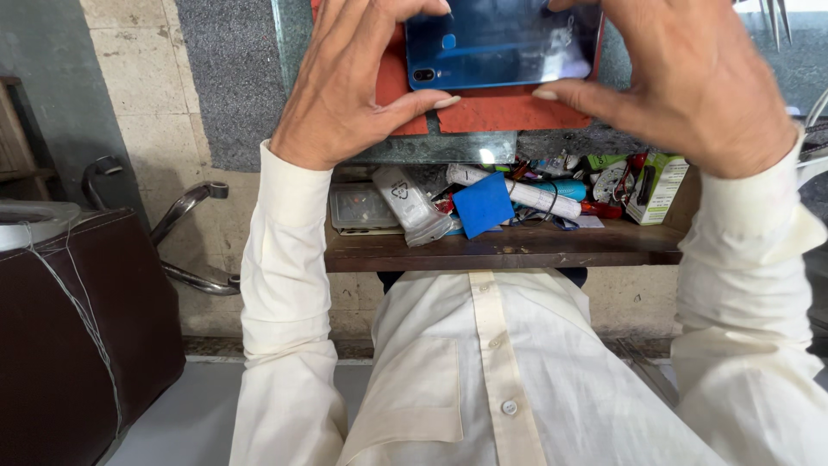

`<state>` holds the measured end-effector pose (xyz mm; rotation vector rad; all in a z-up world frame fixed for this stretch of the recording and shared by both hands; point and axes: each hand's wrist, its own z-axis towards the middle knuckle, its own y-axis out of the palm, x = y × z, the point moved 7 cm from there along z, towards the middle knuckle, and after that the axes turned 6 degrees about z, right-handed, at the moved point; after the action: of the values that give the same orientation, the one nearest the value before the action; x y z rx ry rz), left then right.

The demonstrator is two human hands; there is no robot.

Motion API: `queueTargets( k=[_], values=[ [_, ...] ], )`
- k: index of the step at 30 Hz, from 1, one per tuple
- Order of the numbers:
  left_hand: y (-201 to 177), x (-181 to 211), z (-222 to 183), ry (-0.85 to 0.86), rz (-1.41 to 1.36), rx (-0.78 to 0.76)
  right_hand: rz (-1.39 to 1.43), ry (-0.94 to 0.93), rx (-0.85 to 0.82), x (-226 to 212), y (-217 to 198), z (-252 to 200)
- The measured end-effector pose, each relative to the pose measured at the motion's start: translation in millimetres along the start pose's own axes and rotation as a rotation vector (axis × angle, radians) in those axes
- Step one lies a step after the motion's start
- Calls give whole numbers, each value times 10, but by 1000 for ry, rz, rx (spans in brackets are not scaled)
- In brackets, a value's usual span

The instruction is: The person reassembles a smartphone by placing the internal battery and components, securing the upper internal plate with a screwdriver, and then pressing the back cover onto the chassis.

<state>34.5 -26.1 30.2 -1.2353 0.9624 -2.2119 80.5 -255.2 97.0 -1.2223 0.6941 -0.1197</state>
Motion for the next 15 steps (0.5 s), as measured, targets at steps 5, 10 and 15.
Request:
queueTargets(
  k=[5,10,15],
  values=[
    [-41,74,21,64,-9,2,23,2,70,-33,64,-120],
    [-51,100,23,77,-40,5,106,29,106,-47,94,-193],
    [-4,47,-31,38,-27,-14,147,63,108,15,172,-238]
  ],
)
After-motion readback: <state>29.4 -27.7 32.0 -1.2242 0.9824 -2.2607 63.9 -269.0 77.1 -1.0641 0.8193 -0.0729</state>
